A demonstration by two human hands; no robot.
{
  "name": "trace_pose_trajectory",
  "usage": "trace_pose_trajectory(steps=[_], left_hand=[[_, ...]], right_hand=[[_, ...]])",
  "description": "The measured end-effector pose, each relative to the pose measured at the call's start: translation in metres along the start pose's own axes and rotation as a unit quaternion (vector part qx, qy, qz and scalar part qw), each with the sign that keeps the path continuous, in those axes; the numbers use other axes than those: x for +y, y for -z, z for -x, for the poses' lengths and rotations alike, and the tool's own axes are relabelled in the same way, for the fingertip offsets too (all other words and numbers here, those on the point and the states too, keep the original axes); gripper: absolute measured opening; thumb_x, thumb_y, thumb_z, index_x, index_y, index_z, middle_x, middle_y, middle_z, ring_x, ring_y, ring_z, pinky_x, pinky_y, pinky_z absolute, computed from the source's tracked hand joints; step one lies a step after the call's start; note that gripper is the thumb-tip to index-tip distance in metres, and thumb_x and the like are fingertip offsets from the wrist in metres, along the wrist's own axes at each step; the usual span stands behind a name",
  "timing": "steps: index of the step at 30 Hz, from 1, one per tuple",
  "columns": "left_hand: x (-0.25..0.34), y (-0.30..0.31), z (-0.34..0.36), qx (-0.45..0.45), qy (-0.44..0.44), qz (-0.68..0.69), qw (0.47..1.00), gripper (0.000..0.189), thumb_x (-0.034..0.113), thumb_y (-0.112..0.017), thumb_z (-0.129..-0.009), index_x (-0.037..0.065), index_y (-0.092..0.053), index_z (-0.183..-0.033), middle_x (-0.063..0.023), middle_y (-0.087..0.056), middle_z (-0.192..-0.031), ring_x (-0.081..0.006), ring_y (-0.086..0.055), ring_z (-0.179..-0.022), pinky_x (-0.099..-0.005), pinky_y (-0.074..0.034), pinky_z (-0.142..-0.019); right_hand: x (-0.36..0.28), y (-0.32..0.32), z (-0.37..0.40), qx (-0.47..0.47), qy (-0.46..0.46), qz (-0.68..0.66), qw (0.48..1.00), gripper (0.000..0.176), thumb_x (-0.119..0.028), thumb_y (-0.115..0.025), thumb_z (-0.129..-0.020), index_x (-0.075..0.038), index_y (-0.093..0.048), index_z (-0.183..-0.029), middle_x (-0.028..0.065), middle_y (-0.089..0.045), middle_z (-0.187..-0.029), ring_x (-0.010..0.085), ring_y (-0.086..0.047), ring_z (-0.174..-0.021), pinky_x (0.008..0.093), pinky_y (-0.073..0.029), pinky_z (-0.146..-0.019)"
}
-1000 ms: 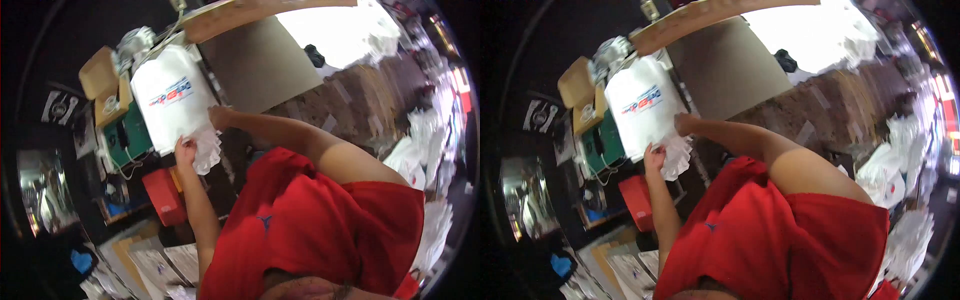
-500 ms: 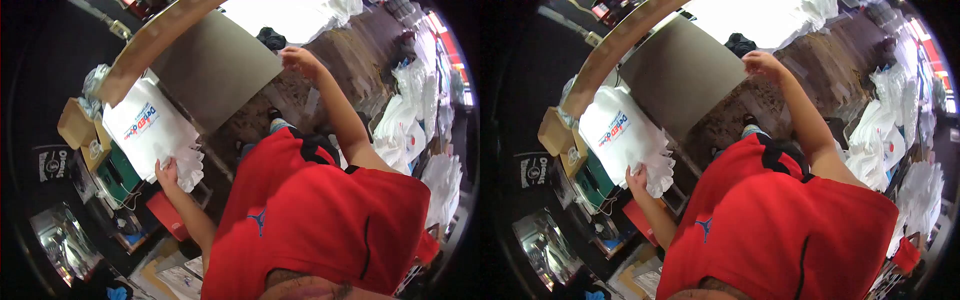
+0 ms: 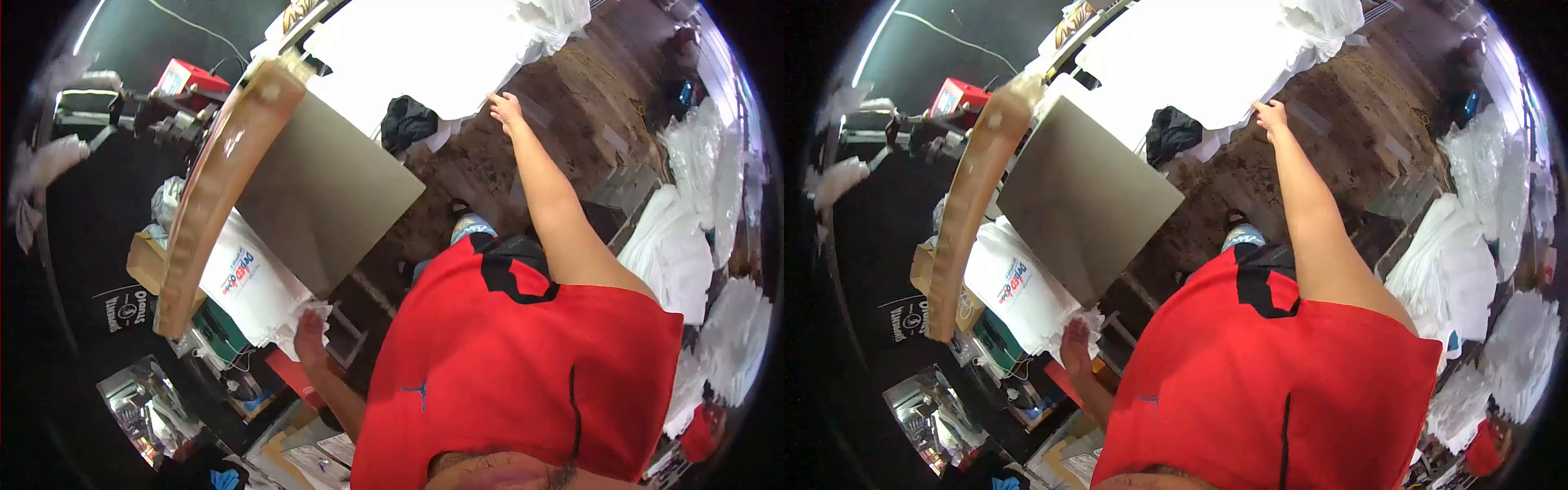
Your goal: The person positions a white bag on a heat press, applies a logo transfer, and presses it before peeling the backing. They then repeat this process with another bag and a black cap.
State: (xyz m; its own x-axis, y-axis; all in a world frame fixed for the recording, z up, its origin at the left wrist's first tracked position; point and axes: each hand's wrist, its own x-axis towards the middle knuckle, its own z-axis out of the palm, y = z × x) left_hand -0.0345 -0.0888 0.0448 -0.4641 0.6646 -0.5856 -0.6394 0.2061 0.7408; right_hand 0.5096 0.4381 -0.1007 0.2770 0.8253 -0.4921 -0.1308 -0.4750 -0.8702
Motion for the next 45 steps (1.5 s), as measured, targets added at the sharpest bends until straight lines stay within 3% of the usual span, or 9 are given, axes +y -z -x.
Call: trace_pose_trajectory(steps=[4,8,14,18,22,24,34,38,45], left_hand=[[-0.046,-0.029,0.026,0.029,0.108,-0.164,0.980,0.041,0.031,-0.059,-0.102,0.000,-0.059,-0.129,-0.0134,-0.065,-0.123,-0.0252,-0.062,-0.116,-0.0373,-0.049,-0.101],[-0.109,-0.014,0.039,0.073,0.166,-0.131,0.975,0.048,0.038,-0.061,-0.100,0.001,-0.058,-0.131,-0.0145,-0.063,-0.128,-0.0268,-0.060,-0.120,-0.0385,-0.047,-0.103],[-0.159,-0.034,0.033,0.122,0.270,-0.090,0.951,0.051,0.040,-0.065,-0.096,0.003,-0.057,-0.130,-0.0172,-0.061,-0.131,-0.0264,-0.059,-0.120,-0.0371,-0.047,-0.103],[-0.165,-0.049,-0.003,0.113,0.259,-0.176,0.943,0.049,0.040,-0.066,-0.095,0.003,-0.058,-0.127,-0.0149,-0.067,-0.122,-0.0234,-0.064,-0.110,-0.0362,-0.051,-0.095],[-0.159,-0.074,-0.044,0.087,0.248,-0.254,0.931,0.043,0.037,-0.065,-0.096,0.002,-0.062,-0.121,-0.0101,-0.073,-0.105,-0.0199,-0.069,-0.091,-0.0341,-0.053,-0.084],[-0.149,-0.097,-0.050,0.091,0.246,-0.282,0.923,0.041,0.036,-0.064,-0.097,0.002,-0.063,-0.120,-0.0093,-0.073,-0.102,-0.0195,-0.070,-0.088,-0.0329,-0.053,-0.081],[-0.189,-0.087,-0.050,0.070,0.224,-0.309,0.922,0.036,0.024,-0.054,-0.096,0.000,-0.062,-0.121,-0.0130,-0.072,-0.108,-0.0206,-0.070,-0.094,-0.0330,-0.053,-0.082],[-0.210,-0.063,-0.031,0.099,0.298,-0.385,0.868,0.039,0.026,-0.051,-0.096,0.001,-0.061,-0.124,-0.0134,-0.072,-0.110,-0.0219,-0.070,-0.094,-0.0327,-0.054,-0.079],[-0.220,-0.046,-0.041,0.145,0.273,-0.271,0.912,0.037,0.022,-0.052,-0.094,0.000,-0.063,-0.120,-0.0139,-0.073,-0.108,-0.0230,-0.070,-0.094,-0.0321,-0.053,-0.074]], right_hand=[[-0.003,-0.013,-0.052,0.118,-0.049,-0.040,0.991,0.066,-0.019,-0.079,-0.083,0.004,-0.048,-0.137,0.0190,-0.062,-0.128,0.0340,-0.064,-0.111,0.0480,-0.053,-0.092],[-0.035,-0.019,-0.086,-0.049,-0.121,-0.353,0.926,0.038,-0.010,-0.067,-0.091,0.008,-0.058,-0.124,0.0214,-0.064,-0.123,0.0340,-0.064,-0.115,0.0486,-0.052,-0.098],[-0.057,-0.033,-0.107,-0.118,-0.121,-0.283,0.944,0.038,-0.009,-0.063,-0.092,0.013,-0.055,-0.122,0.0241,-0.064,-0.119,0.0352,-0.066,-0.109,0.0473,-0.055,-0.095],[-0.133,-0.074,-0.040,-0.022,0.070,-0.262,0.962,0.032,-0.007,-0.072,-0.081,0.012,-0.065,-0.105,0.0209,-0.070,-0.101,0.0290,-0.072,-0.084,0.0434,-0.060,-0.074],[-0.205,-0.126,-0.010,0.020,0.255,0.059,0.965,0.036,-0.021,-0.075,-0.075,0.005,-0.071,-0.100,0.0202,-0.074,-0.081,0.0315,-0.072,-0.072,0.0414,-0.058,-0.069],[-0.201,-0.181,-0.112,0.058,0.621,0.435,0.649,0.027,-0.022,-0.066,-0.089,-0.006,-0.064,-0.110,0.0025,-0.061,-0.065,0.0158,-0.060,-0.057,0.0399,-0.054,-0.060],[-0.373,-0.115,0.028,-0.303,0.442,0.682,0.497,0.037,-0.019,-0.071,-0.082,-0.006,-0.064,-0.115,0.0071,-0.065,-0.080,0.0213,-0.061,-0.073,0.0394,-0.053,-0.071],[-0.412,-0.094,0.057,-0.370,0.368,0.735,0.432,0.041,-0.017,-0.073,-0.079,-0.005,-0.064,-0.117,0.0089,-0.066,-0.086,0.0236,-0.062,-0.079,0.0392,-0.052,-0.075],[-0.465,-0.115,0.066,-0.410,0.305,0.782,0.356,0.049,-0.015,-0.077,-0.075,-0.005,-0.065,-0.121,0.0122,-0.069,-0.096,0.0274,-0.063,-0.089,0.0389,-0.051,-0.082]])
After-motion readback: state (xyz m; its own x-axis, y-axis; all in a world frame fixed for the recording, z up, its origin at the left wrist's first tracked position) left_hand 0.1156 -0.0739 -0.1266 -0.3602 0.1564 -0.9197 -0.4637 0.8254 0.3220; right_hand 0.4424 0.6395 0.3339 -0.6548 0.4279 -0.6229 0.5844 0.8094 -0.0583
